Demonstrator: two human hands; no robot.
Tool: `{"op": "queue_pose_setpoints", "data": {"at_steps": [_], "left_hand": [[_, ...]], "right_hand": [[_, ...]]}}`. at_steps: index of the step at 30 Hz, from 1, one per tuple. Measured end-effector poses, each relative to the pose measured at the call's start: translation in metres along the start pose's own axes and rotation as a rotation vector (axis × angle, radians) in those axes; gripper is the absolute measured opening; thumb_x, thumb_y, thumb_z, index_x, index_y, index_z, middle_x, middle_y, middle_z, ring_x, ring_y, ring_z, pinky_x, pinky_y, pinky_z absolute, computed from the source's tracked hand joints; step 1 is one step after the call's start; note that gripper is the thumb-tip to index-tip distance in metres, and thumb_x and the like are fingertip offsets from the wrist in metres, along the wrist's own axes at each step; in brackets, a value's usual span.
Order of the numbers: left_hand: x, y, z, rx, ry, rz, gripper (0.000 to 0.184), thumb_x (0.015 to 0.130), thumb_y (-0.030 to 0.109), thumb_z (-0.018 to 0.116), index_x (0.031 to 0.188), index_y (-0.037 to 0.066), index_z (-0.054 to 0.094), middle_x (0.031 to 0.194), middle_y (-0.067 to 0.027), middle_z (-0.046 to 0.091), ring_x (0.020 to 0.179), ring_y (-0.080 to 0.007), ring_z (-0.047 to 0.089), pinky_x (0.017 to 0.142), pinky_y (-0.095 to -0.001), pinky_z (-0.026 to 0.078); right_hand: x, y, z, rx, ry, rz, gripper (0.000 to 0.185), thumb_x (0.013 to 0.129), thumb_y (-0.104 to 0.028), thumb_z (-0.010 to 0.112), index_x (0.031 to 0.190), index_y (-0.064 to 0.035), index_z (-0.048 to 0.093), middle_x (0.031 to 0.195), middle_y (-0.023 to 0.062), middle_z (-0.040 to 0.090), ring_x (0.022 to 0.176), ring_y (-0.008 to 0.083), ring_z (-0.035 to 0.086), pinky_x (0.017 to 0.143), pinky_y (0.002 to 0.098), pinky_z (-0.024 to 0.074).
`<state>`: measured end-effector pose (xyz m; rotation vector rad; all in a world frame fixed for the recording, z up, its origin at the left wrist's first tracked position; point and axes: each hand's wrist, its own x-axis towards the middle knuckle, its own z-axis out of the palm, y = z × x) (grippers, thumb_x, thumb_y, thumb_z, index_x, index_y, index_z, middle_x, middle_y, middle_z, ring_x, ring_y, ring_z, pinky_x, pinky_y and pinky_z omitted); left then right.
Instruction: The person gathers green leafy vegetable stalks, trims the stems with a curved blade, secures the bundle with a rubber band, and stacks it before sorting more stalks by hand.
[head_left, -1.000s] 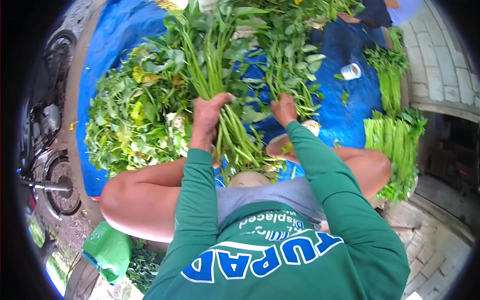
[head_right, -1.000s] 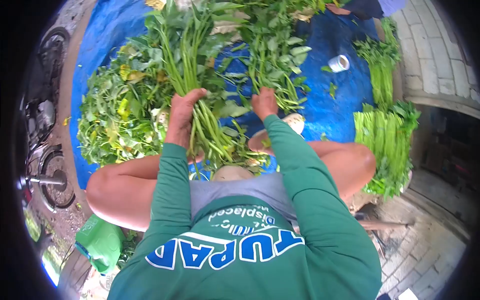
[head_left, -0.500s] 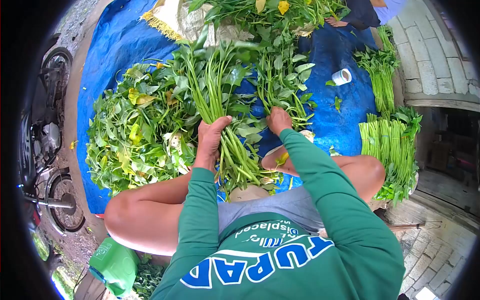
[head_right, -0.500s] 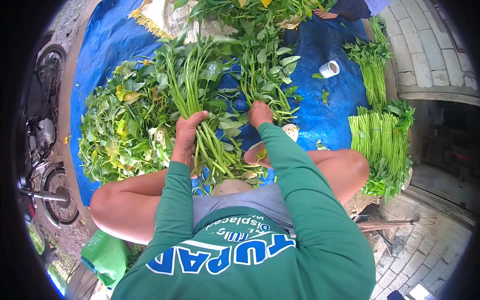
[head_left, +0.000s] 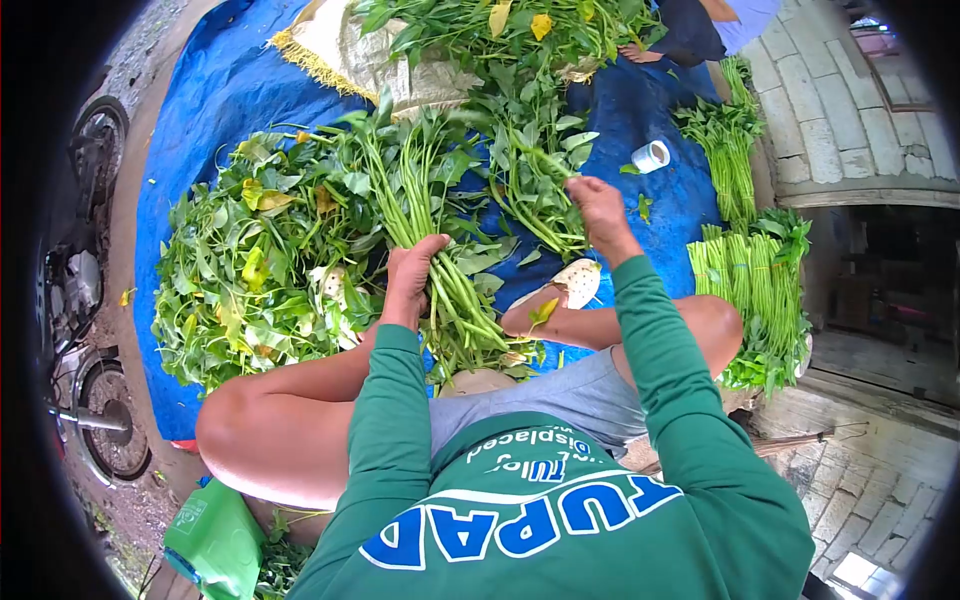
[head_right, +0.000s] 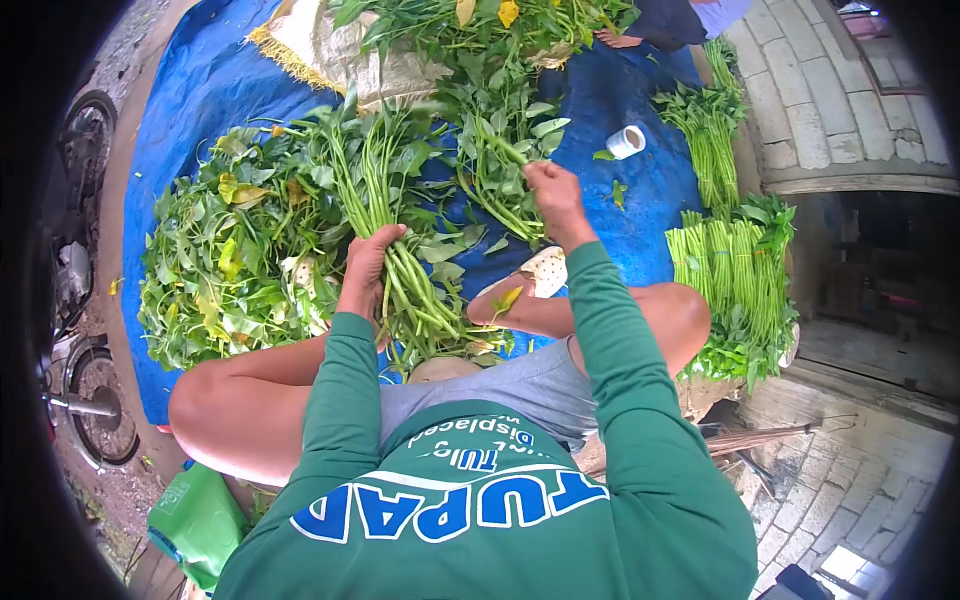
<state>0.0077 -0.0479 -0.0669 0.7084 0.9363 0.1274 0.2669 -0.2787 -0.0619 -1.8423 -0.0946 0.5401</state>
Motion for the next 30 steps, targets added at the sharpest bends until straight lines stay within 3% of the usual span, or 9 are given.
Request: {"op": "queue_pose_setpoints", "data": {"at_steps": [5, 9, 13, 17, 20, 22, 24, 27, 30], "left_hand": [[-0.005, 0.006, 0.008, -0.035, -0.023, -0.036, 0.02, 0.086, 0.012, 0.082, 0.094, -0.003, 0.07, 0.075, -0.0085, 0.069, 0.058, -0.0228, 0.07, 0.053, -0.0404, 0.061], [-0.006, 0.002, 0.004, -0.064, -0.046, -0.062, 0.02, 0.089, 0.014, 0.083, 0.097, -0.001, 0.07, 0.078, -0.0081, 0.071, 0.059, -0.0218, 0.07, 0.054, -0.037, 0.06], [0.004, -0.011, -0.006, -0.072, -0.067, -0.058, 0.023, 0.087, 0.016, 0.084, 0.095, -0.001, 0.071, 0.074, -0.0087, 0.071, 0.058, -0.0221, 0.071, 0.053, -0.0376, 0.06], [0.005, -0.017, -0.008, -0.087, -0.075, -0.072, 0.023, 0.088, 0.016, 0.085, 0.093, -0.001, 0.071, 0.074, -0.0095, 0.072, 0.059, -0.0223, 0.072, 0.055, -0.0388, 0.063], [0.01, -0.024, -0.008, -0.131, -0.097, -0.064, 0.024, 0.088, 0.017, 0.085, 0.098, -0.001, 0.072, 0.077, -0.0096, 0.073, 0.061, -0.0223, 0.073, 0.056, -0.039, 0.063], [0.01, -0.03, -0.011, -0.167, -0.128, -0.077, 0.025, 0.088, 0.018, 0.085, 0.099, 0.0, 0.072, 0.081, -0.0088, 0.074, 0.064, -0.0224, 0.073, 0.058, -0.0382, 0.064], [0.01, -0.034, -0.013, -0.213, -0.177, -0.099, 0.023, 0.091, 0.02, 0.084, 0.101, 0.002, 0.073, 0.088, -0.0098, 0.076, 0.07, -0.0221, 0.076, 0.064, -0.0378, 0.066], [0.018, -0.042, -0.029, -0.282, -0.297, -0.265, 0.022, 0.095, 0.022, 0.082, 0.106, 0.004, 0.074, 0.093, -0.0104, 0.078, 0.075, -0.0216, 0.077, 0.069, -0.038, 0.067], [0.022, -0.06, -0.031, -0.254, -0.212, -0.216, 0.027, 0.095, 0.022, 0.082, 0.113, 0.003, 0.073, 0.092, -0.0088, 0.078, 0.075, -0.0213, 0.076, 0.069, -0.0375, 0.066]], "right_hand": [[-0.051, -0.067, -0.017, 0.384, -0.087, 0.13, 0.024, 0.106, -0.025, 0.07, 0.12, -0.0056, 0.073, 0.082, -0.0041, 0.061, 0.071, 0.0089, 0.06, 0.062, 0.0278, 0.0515], [-0.076, -0.083, -0.009, 0.52, -0.11, 0.129, 0.023, 0.107, -0.021, 0.07, 0.122, -0.0046, 0.073, 0.087, -0.0034, 0.066, 0.072, 0.0073, 0.06, 0.065, 0.027, 0.0528], [-0.083, -0.095, 0.021, 0.444, -0.026, -0.152, 0.018, 0.103, -0.013, 0.074, 0.117, -0.0015, 0.076, 0.092, -0.0039, 0.071, 0.073, 0.0038, 0.059, 0.065, 0.0223, 0.0484], [-0.094, -0.118, 0.061, 0.257, 0.023, -0.299, 0.017, 0.102, -0.012, 0.075, 0.116, -0.0021, 0.079, 0.085, -0.0078, 0.067, 0.069, 0.0014, 0.053, 0.06, 0.0203, 0.0405], [-0.108, -0.103, 0.098, 0.091, -0.055, -0.272, 0.014, 0.101, -0.012, 0.075, 0.11, -0.0038, 0.081, 0.082, -0.0085, 0.067, 0.068, 0.0014, 0.052, 0.059, 0.021, 0.0392], [-0.113, -0.048, 0.12, 0.033, -0.204, -0.048, 0.017, 0.099, -0.017, 0.074, 0.105, -0.003, 0.082, 0.08, -0.0061, 0.069, 0.07, 0.0038, 0.055, 0.061, 0.025, 0.0436], [-0.132, -0.018, 0.129, -0.292, -0.246, 0.054, 0.024, 0.098, -0.022, 0.074, 0.104, -0.0007, 0.081, 0.081, -0.0007, 0.073, 0.073, 0.0077, 0.06, 0.065, 0.0295, 0.0488], [-0.142, 0.01, 0.132, -0.297, -0.279, 0.161, 0.029, 0.097, -0.023, 0.072, 0.103, 0.0033, 0.08, 0.085, 0.0079, 0.076, 0.076, 0.0143, 0.065, 0.073, 0.0335, 0.0529], [-0.145, 0.024, 0.134, -0.475, -0.311, 0.089, 0.03, 0.098, -0.025, 0.07, 0.107, 0.002, 0.079, 0.086, 0.0107, 0.076, 0.075, 0.0193, 0.066, 0.074, 0.0368, 0.0534]]}}
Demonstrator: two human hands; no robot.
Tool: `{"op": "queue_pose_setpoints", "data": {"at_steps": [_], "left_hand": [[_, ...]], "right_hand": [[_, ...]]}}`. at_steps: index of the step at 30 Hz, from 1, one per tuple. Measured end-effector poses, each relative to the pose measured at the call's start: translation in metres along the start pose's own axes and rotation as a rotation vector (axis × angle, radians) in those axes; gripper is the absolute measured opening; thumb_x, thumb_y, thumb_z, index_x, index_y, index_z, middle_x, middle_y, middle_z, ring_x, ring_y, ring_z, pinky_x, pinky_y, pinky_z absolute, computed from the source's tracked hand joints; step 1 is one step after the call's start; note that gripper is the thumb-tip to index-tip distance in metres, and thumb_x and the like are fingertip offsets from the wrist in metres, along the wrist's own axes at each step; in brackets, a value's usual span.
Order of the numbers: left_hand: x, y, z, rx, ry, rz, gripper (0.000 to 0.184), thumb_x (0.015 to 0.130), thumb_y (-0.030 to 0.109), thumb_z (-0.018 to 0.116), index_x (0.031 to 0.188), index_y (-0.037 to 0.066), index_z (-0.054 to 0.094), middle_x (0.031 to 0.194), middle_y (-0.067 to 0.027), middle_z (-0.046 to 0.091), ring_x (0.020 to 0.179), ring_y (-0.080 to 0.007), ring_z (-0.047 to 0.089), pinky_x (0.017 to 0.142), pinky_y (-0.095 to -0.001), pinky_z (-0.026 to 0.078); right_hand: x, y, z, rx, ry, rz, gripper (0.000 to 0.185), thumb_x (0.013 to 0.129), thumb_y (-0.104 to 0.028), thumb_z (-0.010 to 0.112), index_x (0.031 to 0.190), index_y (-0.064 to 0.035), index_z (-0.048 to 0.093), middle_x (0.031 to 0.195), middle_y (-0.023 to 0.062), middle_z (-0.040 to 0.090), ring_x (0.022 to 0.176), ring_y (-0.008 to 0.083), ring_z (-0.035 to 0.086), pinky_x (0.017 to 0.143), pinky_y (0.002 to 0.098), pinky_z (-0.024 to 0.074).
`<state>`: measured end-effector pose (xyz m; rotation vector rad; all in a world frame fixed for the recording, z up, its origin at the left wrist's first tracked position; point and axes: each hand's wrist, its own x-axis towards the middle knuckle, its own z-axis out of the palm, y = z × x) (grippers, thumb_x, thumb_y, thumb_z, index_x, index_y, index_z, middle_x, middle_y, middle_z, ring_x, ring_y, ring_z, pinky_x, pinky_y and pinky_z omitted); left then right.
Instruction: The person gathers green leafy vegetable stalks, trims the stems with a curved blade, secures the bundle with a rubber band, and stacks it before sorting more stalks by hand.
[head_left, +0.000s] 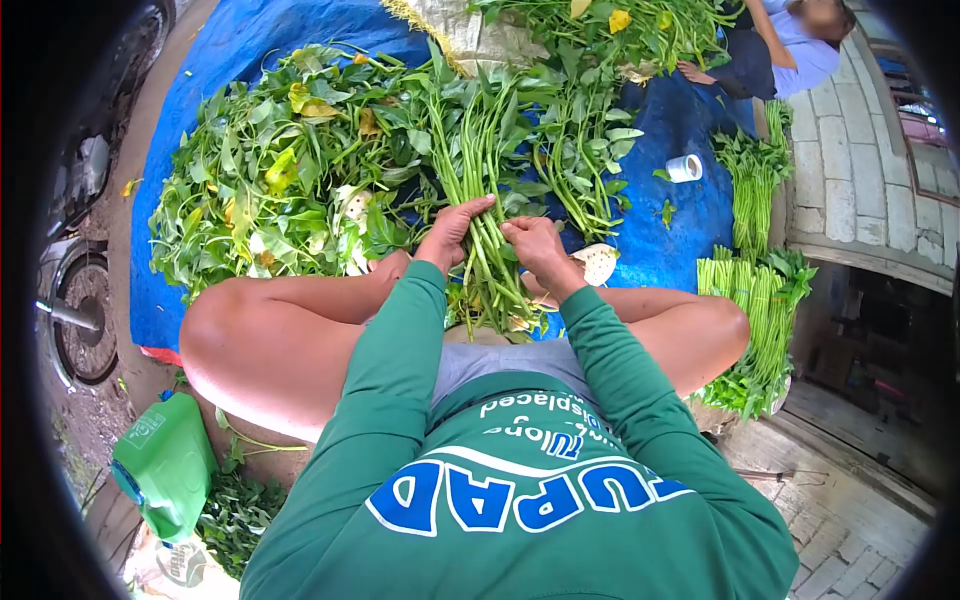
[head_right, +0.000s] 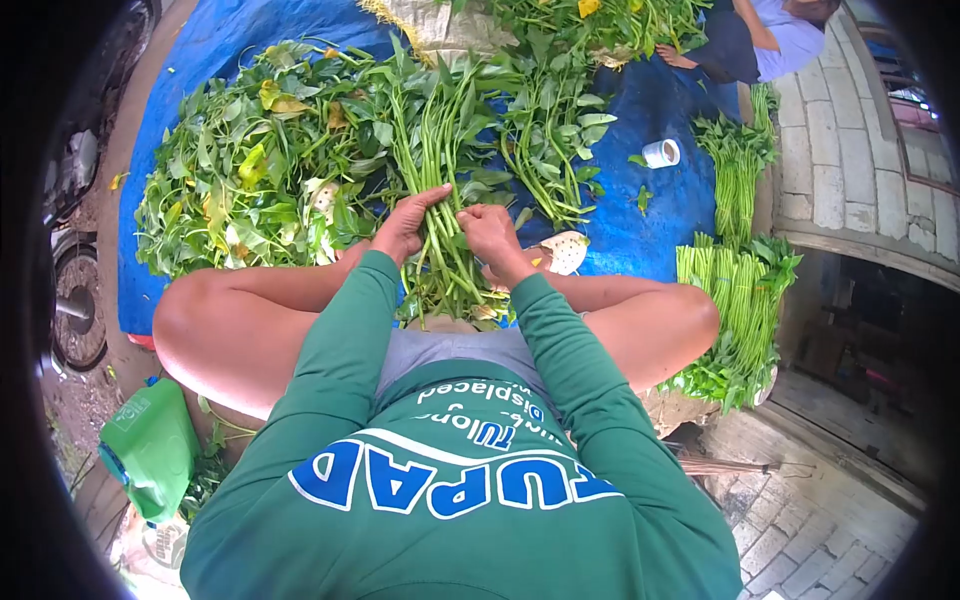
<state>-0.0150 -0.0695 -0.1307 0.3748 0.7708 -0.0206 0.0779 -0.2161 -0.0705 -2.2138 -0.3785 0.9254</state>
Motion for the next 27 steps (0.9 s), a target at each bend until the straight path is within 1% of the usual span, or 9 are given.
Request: {"op": "queue_pose_setpoints", "data": {"at_steps": [2, 4, 7, 10, 12, 15, 18, 22, 27], "left_hand": [[0.0, -0.019, 0.009, 0.107, 0.134, 0.35, 0.032, 0.09, 0.023, 0.088, 0.111, 0.003, 0.075, 0.094, -0.0049, 0.076, 0.082, -0.0158, 0.072, 0.071, -0.0327, 0.06], [-0.004, -0.019, 0.018, 0.203, 0.235, 0.391, 0.039, 0.084, 0.027, 0.092, 0.11, 0.002, 0.077, 0.1, -0.0057, 0.076, 0.087, -0.0151, 0.07, 0.075, -0.0327, 0.057], [-0.008, 0.001, 0.013, 0.425, 0.254, 0.117, 0.046, 0.08, 0.027, 0.091, 0.112, -0.003, 0.078, 0.104, -0.0109, 0.078, 0.089, -0.0183, 0.07, 0.079, -0.0345, 0.056], [-0.027, 0.025, 0.029, 0.267, 0.211, 0.127, 0.031, 0.081, 0.016, 0.086, 0.099, -0.006, 0.074, 0.084, -0.012, 0.075, 0.063, -0.022, 0.07, 0.057, -0.0365, 0.059], [-0.026, 0.042, 0.037, 0.312, 0.215, 0.241, 0.023, 0.084, 0.013, 0.084, 0.096, -0.003, 0.074, 0.079, -0.0088, 0.073, 0.06, -0.0196, 0.069, 0.055, -0.0349, 0.058], [-0.028, 0.069, 0.046, 0.311, 0.148, 0.295, 0.023, 0.086, 0.018, 0.085, 0.097, 0.001, 0.075, 0.079, -0.0089, 0.074, 0.06, -0.0203, 0.071, 0.056, -0.0364, 0.062], [-0.048, 0.091, 0.061, 0.311, 0.138, 0.385, 0.023, 0.088, 0.02, 0.084, 0.097, 0.001, 0.074, 0.079, -0.0094, 0.074, 0.061, -0.0203, 0.071, 0.057, -0.0375, 0.063], [-0.074, 0.135, 0.071, 0.319, 0.129, 0.423, 0.027, 0.091, 0.024, 0.081, 0.105, 0.002, 0.072, 0.082, -0.009, 0.074, 0.062, -0.0234, 0.073, 0.061, -0.0411, 0.067], [-0.131, 0.184, 0.101, 0.33, 0.014, 0.455, 0.039, 0.093, 0.027, 0.077, 0.118, -0.002, 0.072, 0.1, -0.0156, 0.08, 0.077, -0.0258, 0.077, 0.074, -0.0387, 0.068]], "right_hand": [[-0.001, 0.0, -0.001, -0.084, -0.043, -0.029, 0.029, 0.1, -0.026, 0.068, 0.106, 0.0004, 0.078, 0.087, 0.0131, 0.075, 0.077, 0.0206, 0.065, 0.074, 0.038, 0.052], [0.004, -0.005, -0.006, -0.194, -0.201, 0.041, 0.031, 0.102, -0.027, 0.068, 0.114, -0.0003, 0.079, 0.094, 0.0098, 0.077, 0.083, 0.0161, 0.066, 0.076, 0.0341, 0.0516], [-0.011, -0.006, 0.001, -0.133, -0.168, -0.06, 0.035, 0.101, -0.029, 0.067, 0.116, 0.0019, 0.076, 0.088, 0.0123, 0.074, 0.08, 0.0191, 0.065, 0.079, 0.0363, 0.0528], [-0.046, -0.002, 0.008, 0.034, 0.036, -0.3, 0.034, 0.099, -0.027, 0.068, 0.115, 0.0018, 0.076, 0.092, 0.0152, 0.075, 0.086, 0.0259, 0.071, 0.082, 0.0391, 0.0552], [-0.075, -0.02, -0.009, -0.037, 0.21, -0.41, 0.026, 0.097, -0.02, 0.068, 0.111, -0.0004, 0.077, 0.091, 0.0163, 0.074, 0.088, 0.0323, 0.073, 0.08, 0.0426, 0.0565], [-0.092, -0.024, -0.025, 0.005, 0.134, -0.482, 0.019, 0.094, -0.014, 0.069, 0.107, -0.0012, 0.076, 0.092, 0.0194, 0.073, 0.088, 0.039, 0.071, 0.077, 0.046, 0.0555], [-0.101, -0.031, -0.041, -0.104, 0.137, -0.566, 0.015, 0.095, -0.009, 0.07, 0.103, 0.0031, 0.074, 0.093, 0.0182, 0.073, 0.087, 0.0353, 0.071, 0.079, 0.0424, 0.0549], [-0.122, -0.008, -0.051, -0.386, -0.298, -0.487, 0.017, 0.094, -0.012, 0.066, 0.1, 0.0024, 0.073, 0.091, 0.0207, 0.072, 0.094, 0.0421, 0.071, 0.083, 0.0493, 0.0543], [-0.122, 0.008, -0.069, -0.36, -0.071, -0.519, 0.021, 0.093, -0.015, 0.063, 0.094, 0.0031, 0.072, 0.084, 0.0252, 0.071, 0.084, 0.0454, 0.07, 0.076, 0.0533, 0.0532]]}}
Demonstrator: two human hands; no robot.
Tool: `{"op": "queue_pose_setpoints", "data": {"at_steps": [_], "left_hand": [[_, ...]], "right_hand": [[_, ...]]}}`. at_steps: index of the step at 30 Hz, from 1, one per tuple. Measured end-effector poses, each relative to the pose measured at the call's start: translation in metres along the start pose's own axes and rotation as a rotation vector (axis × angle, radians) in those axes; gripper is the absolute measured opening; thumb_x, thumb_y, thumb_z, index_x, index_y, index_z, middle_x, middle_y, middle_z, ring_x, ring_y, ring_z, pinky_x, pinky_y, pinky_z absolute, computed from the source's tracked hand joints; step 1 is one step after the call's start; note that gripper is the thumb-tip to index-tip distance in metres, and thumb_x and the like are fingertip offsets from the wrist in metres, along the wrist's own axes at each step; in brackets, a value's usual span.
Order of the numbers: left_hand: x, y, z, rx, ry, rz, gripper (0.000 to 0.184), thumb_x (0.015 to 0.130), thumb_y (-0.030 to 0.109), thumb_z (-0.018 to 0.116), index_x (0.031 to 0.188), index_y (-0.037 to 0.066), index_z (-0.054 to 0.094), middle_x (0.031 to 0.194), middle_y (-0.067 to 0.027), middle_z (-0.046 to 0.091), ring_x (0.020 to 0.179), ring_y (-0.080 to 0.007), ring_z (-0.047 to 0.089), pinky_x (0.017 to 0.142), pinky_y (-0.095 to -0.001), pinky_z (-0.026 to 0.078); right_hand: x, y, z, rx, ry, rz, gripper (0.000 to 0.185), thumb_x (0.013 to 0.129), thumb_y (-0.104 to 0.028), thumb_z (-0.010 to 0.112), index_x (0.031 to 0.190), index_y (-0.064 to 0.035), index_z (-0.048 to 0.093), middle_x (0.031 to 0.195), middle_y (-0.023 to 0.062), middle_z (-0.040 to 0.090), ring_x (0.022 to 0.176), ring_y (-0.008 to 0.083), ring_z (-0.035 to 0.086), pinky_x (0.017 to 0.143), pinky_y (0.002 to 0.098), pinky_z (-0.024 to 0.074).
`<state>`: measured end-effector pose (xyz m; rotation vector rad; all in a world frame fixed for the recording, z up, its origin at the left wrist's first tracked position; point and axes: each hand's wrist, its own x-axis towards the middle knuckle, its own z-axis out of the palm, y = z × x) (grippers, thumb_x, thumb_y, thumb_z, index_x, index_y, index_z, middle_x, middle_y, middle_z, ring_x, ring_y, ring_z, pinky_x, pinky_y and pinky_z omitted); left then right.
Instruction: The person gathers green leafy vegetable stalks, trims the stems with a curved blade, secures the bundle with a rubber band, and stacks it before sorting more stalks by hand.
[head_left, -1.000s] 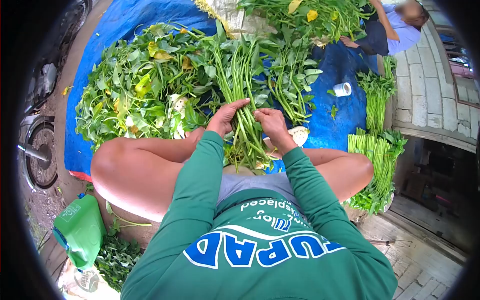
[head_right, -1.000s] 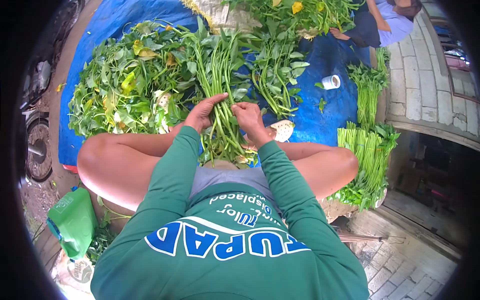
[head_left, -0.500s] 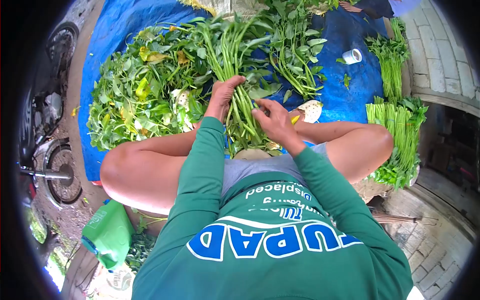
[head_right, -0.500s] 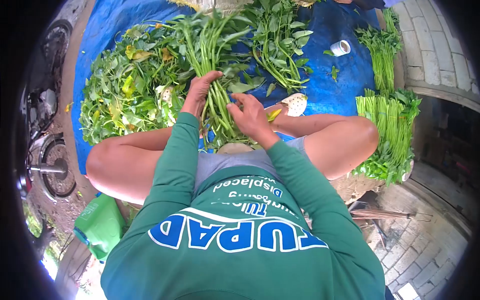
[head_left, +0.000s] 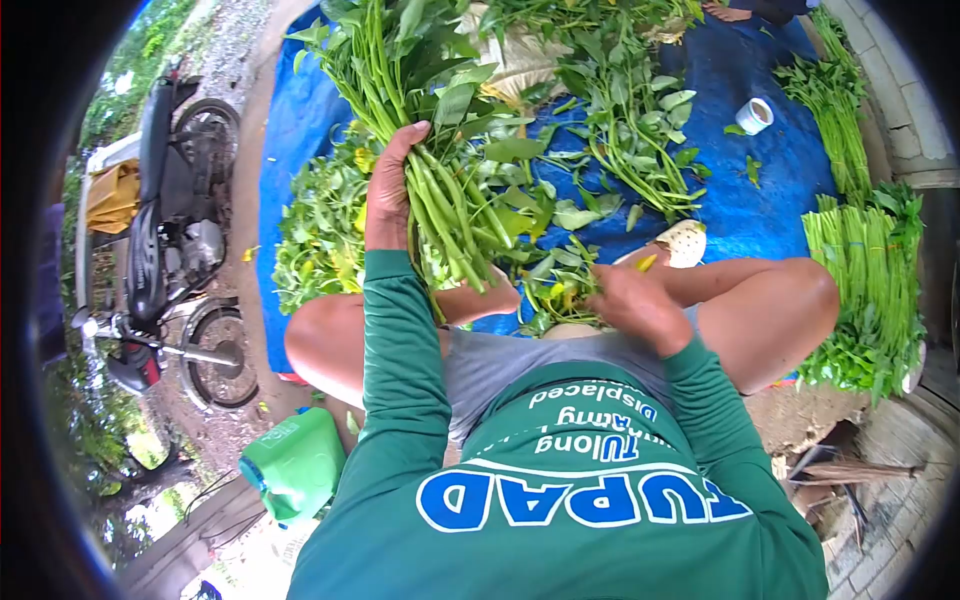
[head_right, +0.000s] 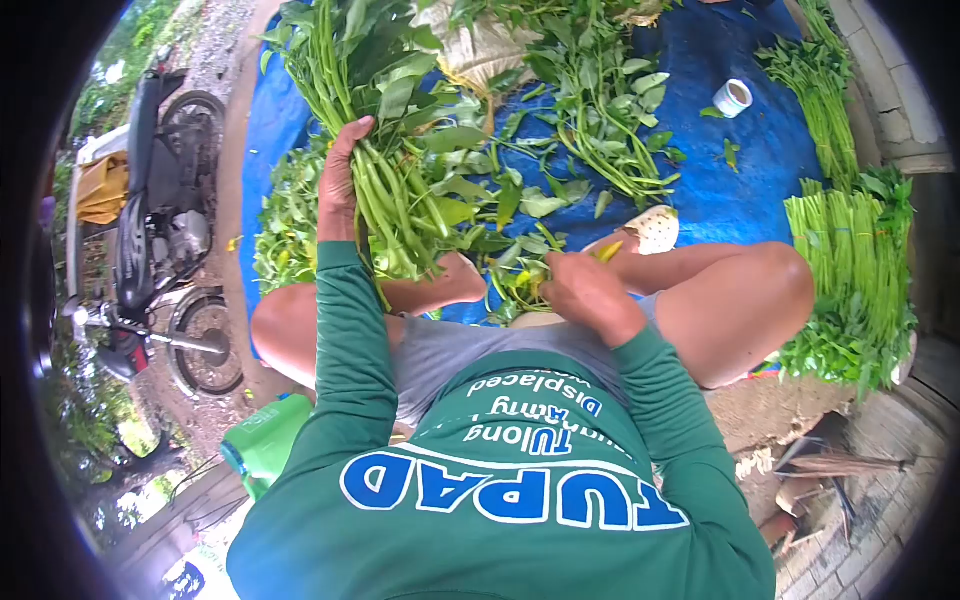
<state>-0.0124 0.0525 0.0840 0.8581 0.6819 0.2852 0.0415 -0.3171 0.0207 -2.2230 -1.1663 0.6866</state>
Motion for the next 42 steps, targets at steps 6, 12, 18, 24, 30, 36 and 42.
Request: {"op": "queue_pose_setpoints", "data": {"at_steps": [6, 12, 18, 24, 30, 36, 42], "left_hand": [[-0.022, 0.042, 0.029, -0.014, -0.135, 0.075, 0.029, 0.093, 0.02, 0.077, 0.116, 0.002, 0.072, 0.105, -0.0151, 0.077, 0.088, -0.0287, 0.077, 0.076, -0.0455, 0.068], [-0.028, 0.055, 0.064, 0.012, -0.154, 0.083, 0.029, 0.092, 0.018, 0.076, 0.115, 0.001, 0.07, 0.103, -0.015, 0.076, 0.083, -0.0296, 0.076, 0.077, -0.0497, 0.068], [-0.019, 0.064, 0.065, 0.052, -0.133, 0.091, 0.029, 0.093, 0.02, 0.074, 0.113, 0.0, 0.071, 0.093, -0.0141, 0.077, 0.071, -0.0295, 0.076, 0.068, -0.0489, 0.068], [-0.022, 0.065, 0.073, 0.086, -0.108, 0.063, 0.026, 0.093, 0.019, 0.076, 0.108, -0.001, 0.071, 0.086, -0.0142, 0.076, 0.066, -0.0287, 0.075, 0.066, -0.0458, 0.068], [-0.029, 0.072, 0.079, 0.147, -0.041, 0.062, 0.018, 0.091, 0.016, 0.078, 0.099, 0.001, 0.072, 0.081, -0.0104, 0.073, 0.062, -0.026, 0.072, 0.062, -0.0469, 0.067], [-0.013, 0.13, 0.077, 0.959, 0.172, 0.557, 0.036, 0.079, 0.021, 0.087, 0.103, -0.002, 0.073, 0.093, -0.0122, 0.077, 0.081, -0.0264, 0.075, 0.073, -0.0422, 0.06], [-0.011, 0.222, 0.066, 1.93, 0.189, 0.761, 0.047, 0.079, 0.025, 0.086, 0.114, 0.002, 0.063, 0.107, -0.0254, 0.075, 0.102, -0.0422, 0.073, 0.088, -0.0499, 0.056]], "right_hand": [[0.058, -0.111, -0.095, 0.534, 0.511, -0.466, 0.02, 0.092, -0.006, 0.07, 0.111, -0.0014, 0.073, 0.104, 0.022, 0.074, 0.089, 0.0394, 0.071, 0.077, 0.0446, 0.0568], [0.096, -0.114, -0.111, 0.179, 0.481, -0.645, 0.006, 0.092, -0.008, 0.067, 0.096, -0.0027, 0.068, 0.09, 0.0176, 0.069, 0.087, 0.0393, 0.069, 0.076, 0.0487, 0.0557], [0.003, -0.115, -0.074, 0.344, 0.271, -0.5, 0.007, 0.093, -0.011, 0.068, 0.093, -0.0037, 0.066, 0.085, 0.0179, 0.066, 0.085, 0.0399, 0.069, 0.074, 0.0499, 0.0545], [0.048, -0.117, -0.1, 0.546, 0.515, -0.526, 0.014, 0.095, -0.015, 0.072, 0.099, -0.0024, 0.069, 0.09, 0.015, 0.07, 0.086, 0.0336, 0.069, 0.075, 0.0463, 0.0532], [0.051, -0.109, -0.102, 0.254, 0.376, -0.533, 0.013, 0.094, -0.014, 0.068, 0.092, -0.0014, 0.067, 0.091, 0.0178, 0.068, 0.082, 0.0406, 0.064, 0.071, 0.0498, 0.0501], [-0.007, -0.048, -0.047, -0.011, -0.155, -0.191, 0.08, 0.087, -0.028, 0.078, 0.157, -0.0054, 0.045, 0.149, 0.0384, 0.048, 0.123, 0.0523, 0.063, 0.105, 0.0512, 0.0531], [-0.054, -0.066, -0.12, 0.519, -0.009, -0.125, 0.059, 0.093, -0.024, 0.077, 0.145, -0.0007, 0.062, 0.139, 0.0255, 0.067, 0.126, 0.0373, 0.066, 0.106, 0.0431, 0.0546]]}}
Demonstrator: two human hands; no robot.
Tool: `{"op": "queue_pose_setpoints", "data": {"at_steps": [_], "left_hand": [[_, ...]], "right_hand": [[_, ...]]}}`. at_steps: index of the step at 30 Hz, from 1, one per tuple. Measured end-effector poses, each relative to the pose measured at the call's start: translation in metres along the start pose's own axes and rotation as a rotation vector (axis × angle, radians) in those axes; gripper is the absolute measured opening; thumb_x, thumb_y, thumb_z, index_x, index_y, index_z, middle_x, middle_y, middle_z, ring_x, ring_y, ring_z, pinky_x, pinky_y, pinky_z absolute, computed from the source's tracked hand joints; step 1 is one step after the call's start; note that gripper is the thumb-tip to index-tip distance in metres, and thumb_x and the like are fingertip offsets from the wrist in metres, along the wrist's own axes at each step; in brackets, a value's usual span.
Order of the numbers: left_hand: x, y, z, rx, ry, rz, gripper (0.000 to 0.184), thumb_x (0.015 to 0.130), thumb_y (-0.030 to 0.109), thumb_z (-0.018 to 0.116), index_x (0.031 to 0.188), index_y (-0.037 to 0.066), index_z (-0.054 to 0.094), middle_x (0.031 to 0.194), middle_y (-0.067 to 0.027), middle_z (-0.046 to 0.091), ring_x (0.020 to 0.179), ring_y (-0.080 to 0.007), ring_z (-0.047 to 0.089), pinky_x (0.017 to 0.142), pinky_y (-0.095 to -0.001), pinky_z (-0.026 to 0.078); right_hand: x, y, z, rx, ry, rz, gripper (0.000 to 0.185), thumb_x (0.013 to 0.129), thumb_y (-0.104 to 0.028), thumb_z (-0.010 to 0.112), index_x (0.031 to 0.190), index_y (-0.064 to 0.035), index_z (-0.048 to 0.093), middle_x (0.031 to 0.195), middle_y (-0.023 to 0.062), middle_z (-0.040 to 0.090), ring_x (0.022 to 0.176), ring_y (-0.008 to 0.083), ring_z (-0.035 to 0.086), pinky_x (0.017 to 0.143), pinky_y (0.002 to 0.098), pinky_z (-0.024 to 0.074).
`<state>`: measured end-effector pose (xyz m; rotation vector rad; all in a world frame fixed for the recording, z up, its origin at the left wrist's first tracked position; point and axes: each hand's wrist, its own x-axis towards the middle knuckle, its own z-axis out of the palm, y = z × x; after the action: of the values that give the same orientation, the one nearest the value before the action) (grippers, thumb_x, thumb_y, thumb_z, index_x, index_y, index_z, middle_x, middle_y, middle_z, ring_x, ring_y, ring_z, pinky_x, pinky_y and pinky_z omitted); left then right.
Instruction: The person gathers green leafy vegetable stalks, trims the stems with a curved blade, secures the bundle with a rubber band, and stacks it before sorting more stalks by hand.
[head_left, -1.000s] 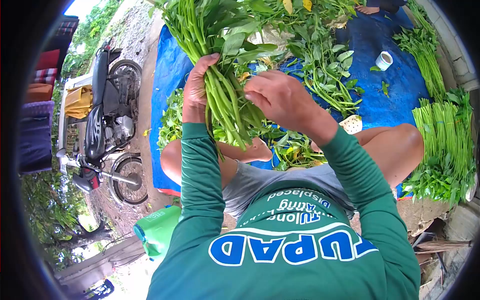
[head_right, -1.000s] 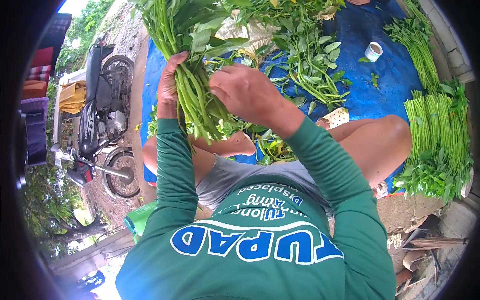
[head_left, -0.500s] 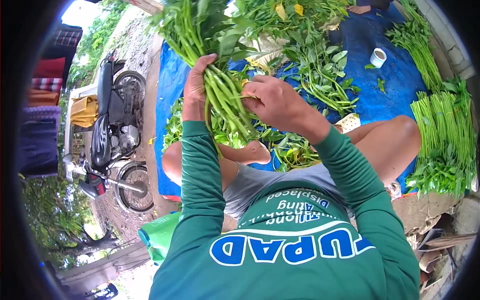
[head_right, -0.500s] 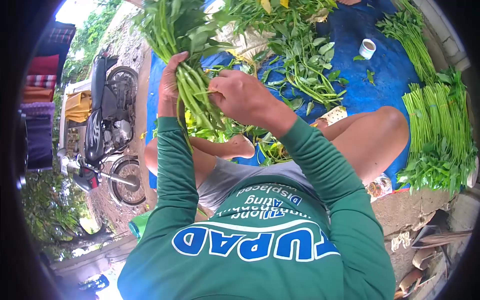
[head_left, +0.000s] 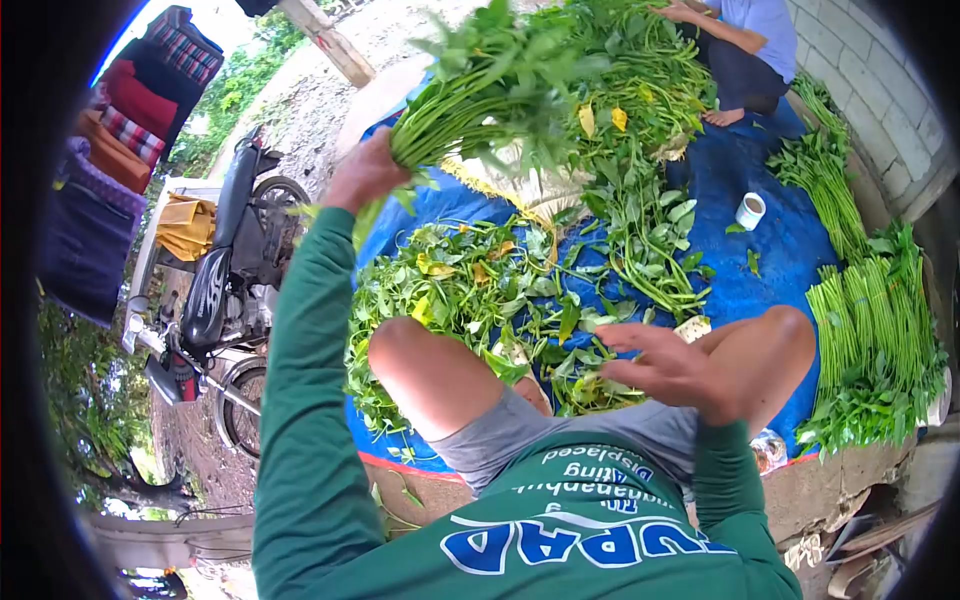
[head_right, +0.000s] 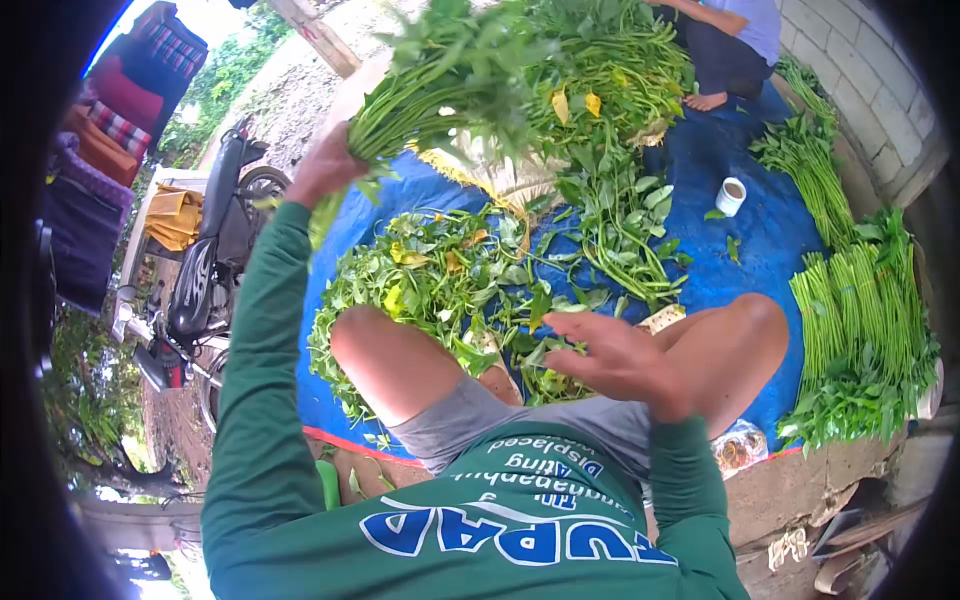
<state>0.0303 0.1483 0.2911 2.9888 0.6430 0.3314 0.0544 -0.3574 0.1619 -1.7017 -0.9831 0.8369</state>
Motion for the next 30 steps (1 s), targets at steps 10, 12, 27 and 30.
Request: {"op": "queue_pose_setpoints", "data": {"at_steps": [10, 12, 27, 30], "left_hand": [[0.011, 0.0, -0.011, 0.448, -0.306, 0.084, 0.047, 0.071, 0.015, 0.082, 0.114, 0.006, 0.064, 0.107, -0.0227, 0.073, 0.104, -0.0447, 0.072, 0.084, -0.0544, 0.057], [0.009, 0.003, -0.009, 0.456, -0.297, 0.082, 0.045, 0.071, 0.014, 0.082, 0.112, 0.005, 0.064, 0.106, -0.0228, 0.073, 0.102, -0.0447, 0.073, 0.084, -0.0545, 0.058], [0.012, 0.104, -0.028, 0.373, -0.156, 0.396, 0.036, 0.077, 0.012, 0.075, 0.107, 0.007, 0.057, 0.094, -0.0202, 0.07, 0.094, -0.0449, 0.07, 0.076, -0.0577, 0.053], [0.013, 0.119, -0.032, 0.358, -0.123, 0.443, 0.032, 0.079, 0.011, 0.072, 0.108, 0.007, 0.057, 0.092, -0.0197, 0.071, 0.092, -0.0445, 0.071, 0.075, -0.0576, 0.053]], "right_hand": [[-0.19, -0.02, -0.097, 0.12, 0.935, 0.071, 0.034, 0.104, -0.019, 0.068, 0.134, -0.0029, 0.071, 0.112, 0.0056, 0.074, 0.094, 0.0108, 0.068, 0.078, 0.028, 0.0548], [-0.191, 0.011, -0.106, 0.07, 1.033, 0.225, 0.034, 0.104, -0.02, 0.069, 0.133, -0.0041, 0.072, 0.112, 0.0059, 0.075, 0.09, 0.0104, 0.066, 0.074, 0.0274, 0.0527], [0.159, -0.055, -0.09, -0.431, 0.739, -0.701, 0.012, 0.093, -0.004, 0.073, 0.104, -0.0003, 0.077, 0.1, 0.0145, 0.074, 0.091, 0.0309, 0.072, 0.079, 0.0385, 0.0577], [0.193, -0.056, -0.083, -0.505, 0.823, -0.761, 0.012, 0.093, -0.005, 0.073, 0.104, -0.0005, 0.077, 0.097, 0.0152, 0.075, 0.093, 0.0349, 0.072, 0.081, 0.0405, 0.0591]]}}
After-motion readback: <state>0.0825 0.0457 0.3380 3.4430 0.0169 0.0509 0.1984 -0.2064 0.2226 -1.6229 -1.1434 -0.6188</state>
